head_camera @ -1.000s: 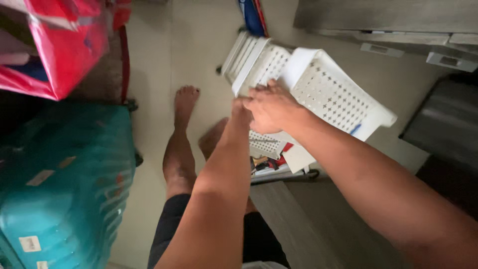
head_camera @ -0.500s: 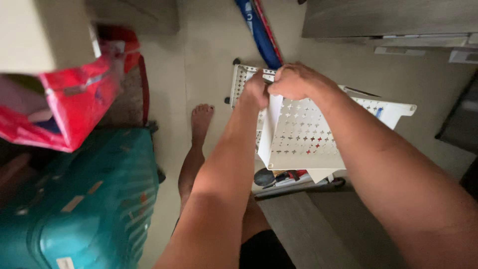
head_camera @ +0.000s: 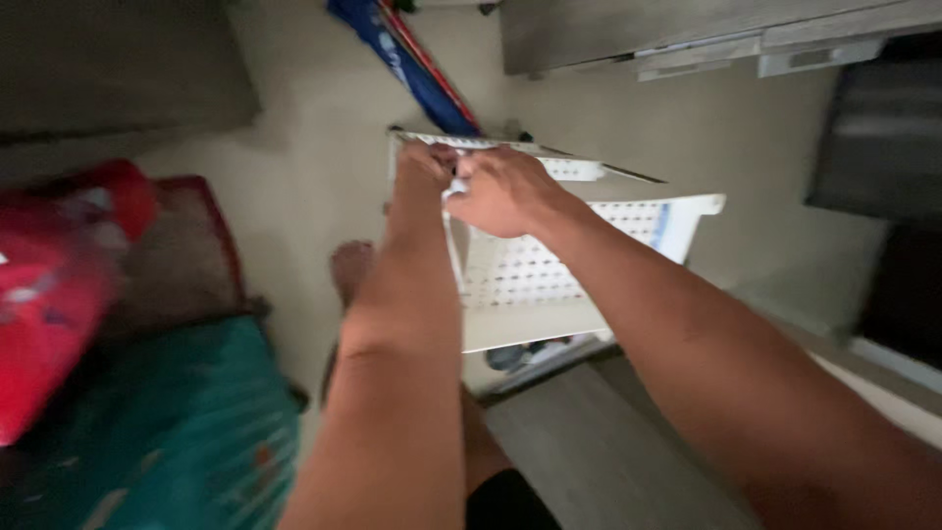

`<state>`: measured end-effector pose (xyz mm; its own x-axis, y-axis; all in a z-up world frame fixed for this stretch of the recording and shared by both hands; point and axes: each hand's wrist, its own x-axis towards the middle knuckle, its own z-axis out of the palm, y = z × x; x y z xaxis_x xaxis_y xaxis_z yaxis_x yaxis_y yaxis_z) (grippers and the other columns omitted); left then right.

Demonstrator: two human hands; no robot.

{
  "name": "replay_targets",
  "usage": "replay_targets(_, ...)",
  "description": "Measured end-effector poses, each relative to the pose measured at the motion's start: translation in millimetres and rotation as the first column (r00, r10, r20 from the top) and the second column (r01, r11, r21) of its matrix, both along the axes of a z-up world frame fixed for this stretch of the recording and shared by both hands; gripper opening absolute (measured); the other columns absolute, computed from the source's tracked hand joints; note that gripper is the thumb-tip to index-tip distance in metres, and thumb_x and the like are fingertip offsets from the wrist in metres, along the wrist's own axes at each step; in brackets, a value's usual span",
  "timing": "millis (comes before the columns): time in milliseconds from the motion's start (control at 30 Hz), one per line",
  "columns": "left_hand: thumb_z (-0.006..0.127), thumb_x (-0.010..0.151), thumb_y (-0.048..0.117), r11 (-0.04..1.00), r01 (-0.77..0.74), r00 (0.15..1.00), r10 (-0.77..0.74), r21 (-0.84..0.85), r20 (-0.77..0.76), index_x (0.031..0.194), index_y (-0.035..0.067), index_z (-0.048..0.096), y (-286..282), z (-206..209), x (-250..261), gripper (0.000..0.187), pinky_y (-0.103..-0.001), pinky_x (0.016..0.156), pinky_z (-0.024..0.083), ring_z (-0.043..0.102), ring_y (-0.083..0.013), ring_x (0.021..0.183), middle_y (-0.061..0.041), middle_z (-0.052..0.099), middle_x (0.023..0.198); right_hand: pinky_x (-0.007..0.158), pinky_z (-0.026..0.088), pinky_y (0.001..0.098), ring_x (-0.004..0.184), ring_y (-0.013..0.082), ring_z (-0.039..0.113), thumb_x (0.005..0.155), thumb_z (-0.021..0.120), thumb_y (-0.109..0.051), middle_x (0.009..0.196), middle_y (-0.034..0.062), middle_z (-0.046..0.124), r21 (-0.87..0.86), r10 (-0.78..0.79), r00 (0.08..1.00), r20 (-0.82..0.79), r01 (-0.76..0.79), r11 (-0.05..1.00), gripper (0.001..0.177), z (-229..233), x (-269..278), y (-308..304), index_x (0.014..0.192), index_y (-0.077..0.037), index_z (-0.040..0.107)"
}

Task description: The person assembles a white plastic storage rack by inserting metal rods into the perforated trays and securing them with black caps. They handle multiple trays and rods, aligning and connecting them on the floor.

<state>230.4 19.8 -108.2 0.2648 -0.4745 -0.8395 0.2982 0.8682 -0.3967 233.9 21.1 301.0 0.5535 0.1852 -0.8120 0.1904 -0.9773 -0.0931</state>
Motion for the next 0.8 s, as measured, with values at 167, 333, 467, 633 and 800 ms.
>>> replay_targets(167,0.039,0.092,0.008,0.987,-0.041,0.999,0.036,-0.158,-0.035,0.088,0.004,0.048,30.5,4.0,-16.2,0.011,-0.037,0.051,0.039,0.040,-0.0207,0.055,-0.011,0.050,0.072,0.091,0.056,0.0423,0.091,0.0337,0.074,0.088,0.061,-0.045,0.095,0.0202,0.075,-0.057,-0.025,1.000,0.007,0.025,0.998,0.049,-9.0,-4.6,0.5,0.100,-0.002,0.081)
replay_targets(333,0.037,0.098,0.033,0.975,0.211,0.959,-0.219,0.065,0.179,0.114,0.005,0.049,60.8,56.6,-35.2,0.034,-0.036,0.063,0.044,0.053,-0.0208,0.074,-0.011,0.059,0.095,0.100,0.046,0.0483,0.111,0.0399,0.063,0.092,0.063,-0.058,0.119,0.0242,0.066,0.194,-0.052,0.994,0.099,0.033,0.980,0.063,-26.1,-15.0,-28.1,0.131,-0.008,0.063)
replay_targets(467,0.035,0.100,0.063,0.713,0.541,0.728,-0.663,0.447,0.176,0.143,0.010,0.050,92.3,139.7,-76.4,0.070,-0.034,0.074,0.048,0.065,-0.0187,0.091,-0.008,0.069,0.119,0.112,0.033,0.0549,0.139,0.0433,0.043,0.096,0.068,-0.041,0.148,0.0207,0.052,0.440,-0.223,0.912,0.344,0.054,0.897,0.049,-18.8,-27.6,-93.2,0.136,-0.012,0.064)
replay_targets(633,0.041,0.099,0.061,0.529,0.414,0.514,-0.807,0.741,0.290,0.146,0.011,0.055,108.9,240.6,-174.5,0.070,-0.038,0.093,0.054,0.066,-0.0237,0.112,-0.011,0.068,0.131,0.116,0.042,0.0424,0.139,0.0286,0.051,0.103,0.070,-0.016,0.149,0.0153,0.052,0.409,-0.519,0.562,0.645,0.320,0.855,0.040,6.4,-76.7,-236.5,0.142,-0.014,0.061)
replay_targets(800,0.055,0.102,0.046,0.404,0.008,0.295,-0.875,0.915,0.384,0.152,0.005,0.043,88.4,267.2,-218.3,0.066,-0.041,0.111,0.041,0.054,-0.0265,0.129,-0.013,0.057,0.143,0.110,0.040,0.0485,0.134,0.0305,0.048,0.106,0.048,-0.041,0.148,0.0121,0.048,0.285,-0.961,0.192,0.199,0.927,0.245,0.049,-21.5,-149.6,-329.0,0.147,-0.013,0.047)
